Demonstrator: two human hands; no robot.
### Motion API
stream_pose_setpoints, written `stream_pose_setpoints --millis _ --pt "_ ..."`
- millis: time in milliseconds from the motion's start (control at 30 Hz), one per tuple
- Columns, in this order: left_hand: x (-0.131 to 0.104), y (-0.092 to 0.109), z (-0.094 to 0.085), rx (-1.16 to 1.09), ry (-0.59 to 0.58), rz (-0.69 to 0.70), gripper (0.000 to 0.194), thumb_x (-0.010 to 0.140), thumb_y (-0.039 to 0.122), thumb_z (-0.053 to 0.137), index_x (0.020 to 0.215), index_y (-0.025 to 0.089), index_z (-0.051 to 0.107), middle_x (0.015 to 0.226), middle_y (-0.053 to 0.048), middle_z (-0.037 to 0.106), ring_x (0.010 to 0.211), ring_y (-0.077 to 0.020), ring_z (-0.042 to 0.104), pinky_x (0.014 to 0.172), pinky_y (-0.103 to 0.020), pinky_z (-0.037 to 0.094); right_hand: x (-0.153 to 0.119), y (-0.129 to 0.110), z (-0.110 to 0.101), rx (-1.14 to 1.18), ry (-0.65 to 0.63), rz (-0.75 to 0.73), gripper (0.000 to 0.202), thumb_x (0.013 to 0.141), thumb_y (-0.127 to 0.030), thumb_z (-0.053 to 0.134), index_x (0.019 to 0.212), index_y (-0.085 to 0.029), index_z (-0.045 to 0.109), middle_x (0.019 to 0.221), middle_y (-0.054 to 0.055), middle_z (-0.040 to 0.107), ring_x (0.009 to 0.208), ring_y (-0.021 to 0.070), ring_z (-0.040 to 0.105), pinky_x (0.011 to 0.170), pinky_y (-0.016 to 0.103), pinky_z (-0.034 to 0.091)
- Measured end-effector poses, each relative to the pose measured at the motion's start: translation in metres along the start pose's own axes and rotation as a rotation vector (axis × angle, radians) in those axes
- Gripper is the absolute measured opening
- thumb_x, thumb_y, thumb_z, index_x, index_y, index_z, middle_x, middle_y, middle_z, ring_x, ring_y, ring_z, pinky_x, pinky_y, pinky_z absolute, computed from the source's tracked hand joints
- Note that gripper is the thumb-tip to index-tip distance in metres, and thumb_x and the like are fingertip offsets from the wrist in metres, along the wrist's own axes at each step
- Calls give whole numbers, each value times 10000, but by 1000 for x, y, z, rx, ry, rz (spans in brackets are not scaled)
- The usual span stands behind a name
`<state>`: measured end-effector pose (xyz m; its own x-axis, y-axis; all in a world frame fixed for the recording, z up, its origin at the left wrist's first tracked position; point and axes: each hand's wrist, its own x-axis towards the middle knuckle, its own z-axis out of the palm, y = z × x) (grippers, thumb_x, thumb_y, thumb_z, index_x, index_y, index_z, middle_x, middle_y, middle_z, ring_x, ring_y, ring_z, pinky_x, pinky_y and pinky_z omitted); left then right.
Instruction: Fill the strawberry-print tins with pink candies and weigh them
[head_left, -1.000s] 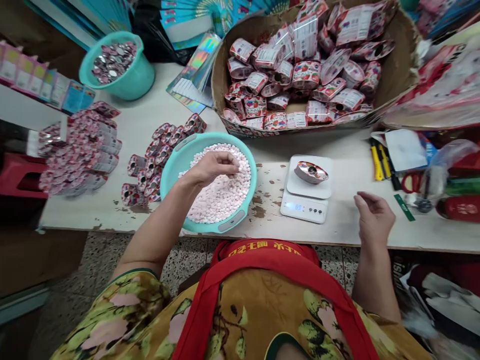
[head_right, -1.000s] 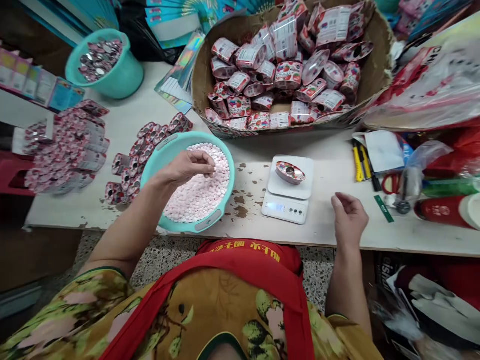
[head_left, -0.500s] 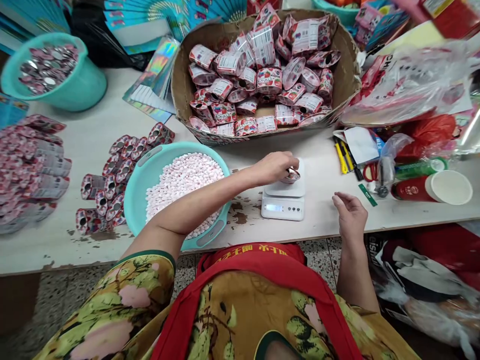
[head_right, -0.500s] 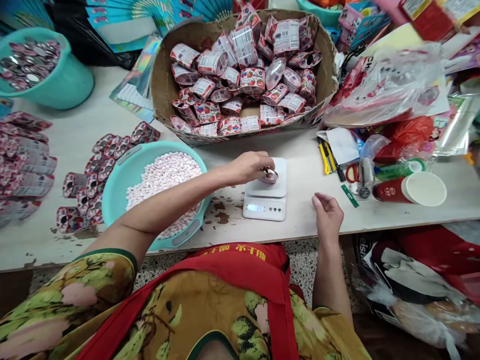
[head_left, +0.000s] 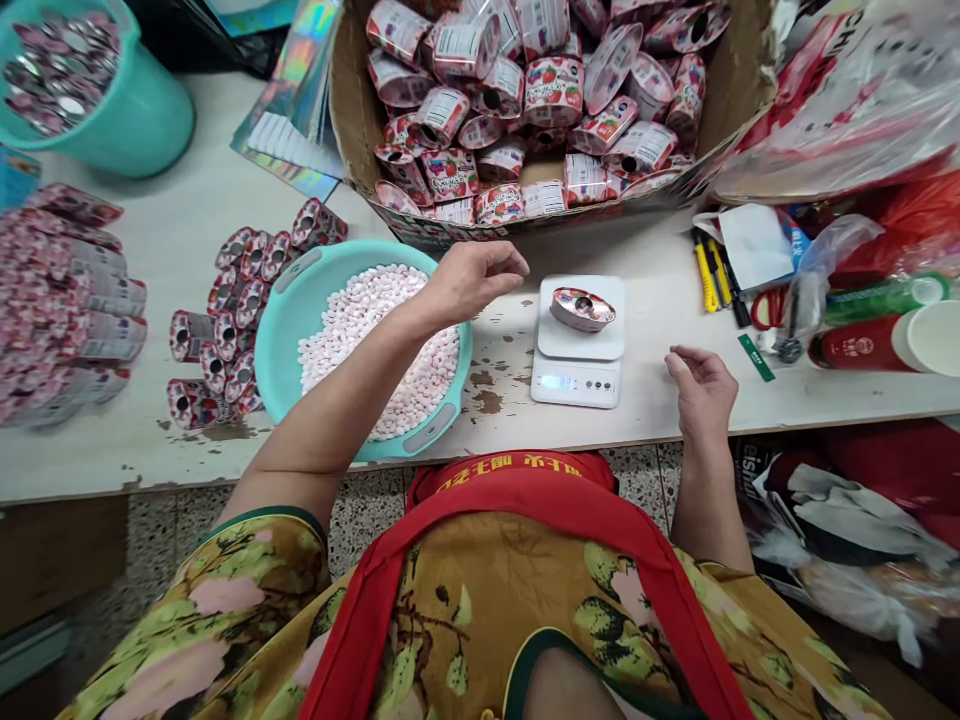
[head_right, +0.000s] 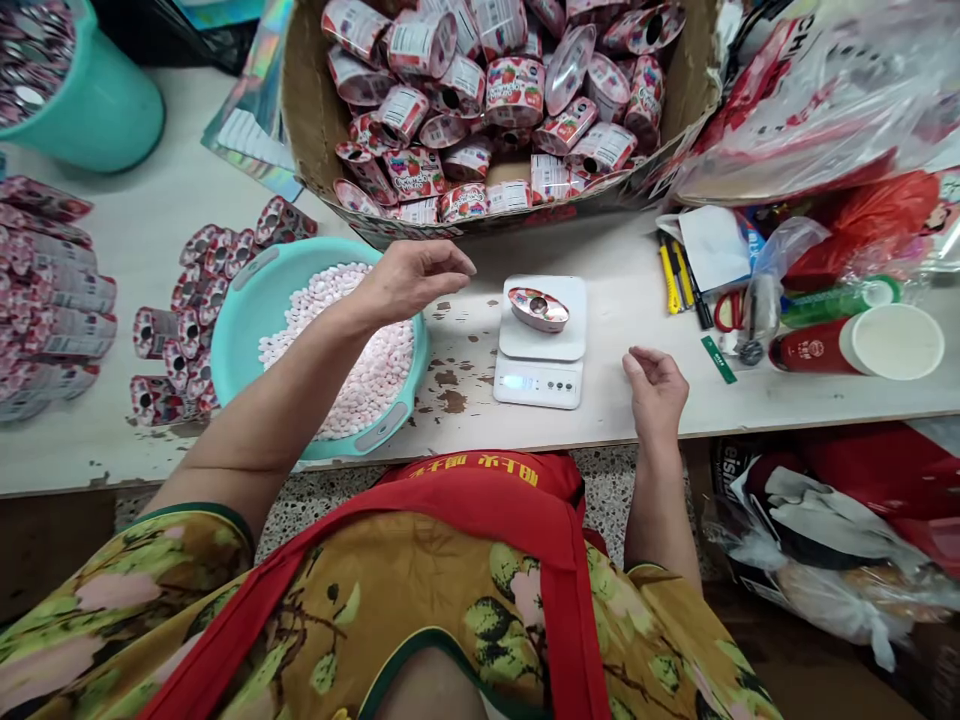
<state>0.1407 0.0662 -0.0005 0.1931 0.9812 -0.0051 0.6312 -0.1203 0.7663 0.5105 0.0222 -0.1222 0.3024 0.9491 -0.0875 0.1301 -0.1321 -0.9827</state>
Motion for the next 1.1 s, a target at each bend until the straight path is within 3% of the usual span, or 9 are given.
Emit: stream_pose_setpoints --millis 167,433,600,700,800,867,1000,1100 --pt "8 12 16 105 -71 73 192 863 219 620 986 170 759 881 -30 732 803 -169 628 774 -289 449 -1 0 -1 -25 -3 -24 425 677 -447 870 972 -174 730 1008 86 765 966 214 724 1004 459 571" --pt "17 45 55 422 -260 148 267 966 235 566 1179 205 724 1158 -100 663 1016 -245 614 800 -340 440 -4 2 -5 -6 8 9 430 663 -430 881 966 -167 727 1002 88 761 955 214 724 1011 471 563" --pt "28 37 74 482 -216 188 373 940 225 602 1310 222 640 1317 -129 594 1191 -291 533 861 -369 458 -1 -5 8 2 -48 -40 463 658 -434 887 1002 -183 705 1019 88 753 973 219 717 1014 476 558" --pt "37 29 79 419 -303 162 402 914 262 642 1314 220 632 1296 -125 629 1152 -291 571 899 -383 461 3 -17 33 -8 -149 -63 550 639 -452 900 1079 -208 678 1134 103 739 1046 237 704 1000 469 563" --pt "27 30 79 198 -294 85 364 885 301 671 1228 179 668 1229 -129 678 1107 -293 616 930 -391 462 2 -35 61 22 -288 -76 744 573 -464 940 1215 -259 624 1333 100 673 1145 249 674 976 431 576" --pt "7 37 77 -130 -213 15 414 840 312 718 1230 181 668 1219 -115 695 1101 -281 632 951 -380 467 -4 -50 73 48 -455 -52 779 566 -481 950 1238 -264 622 1298 83 692 1084 240 689 945 402 585" --pt "-46 57 80 -979 144 -359 455 942 501 627 1260 178 659 1220 -129 706 1082 -241 660 951 -354 499 -20 -83 77 -10 -718 -4 582 634 -514 929 1078 -214 702 1001 41 763 864 206 694 816 334 590" --pt "-67 66 88 -1398 377 -532 513 994 597 532 1203 154 680 1212 -154 714 1112 -244 671 951 -348 525 -25 -99 72 -95 -810 -5 552 630 -491 941 1049 -204 724 955 33 773 817 196 688 757 303 584"
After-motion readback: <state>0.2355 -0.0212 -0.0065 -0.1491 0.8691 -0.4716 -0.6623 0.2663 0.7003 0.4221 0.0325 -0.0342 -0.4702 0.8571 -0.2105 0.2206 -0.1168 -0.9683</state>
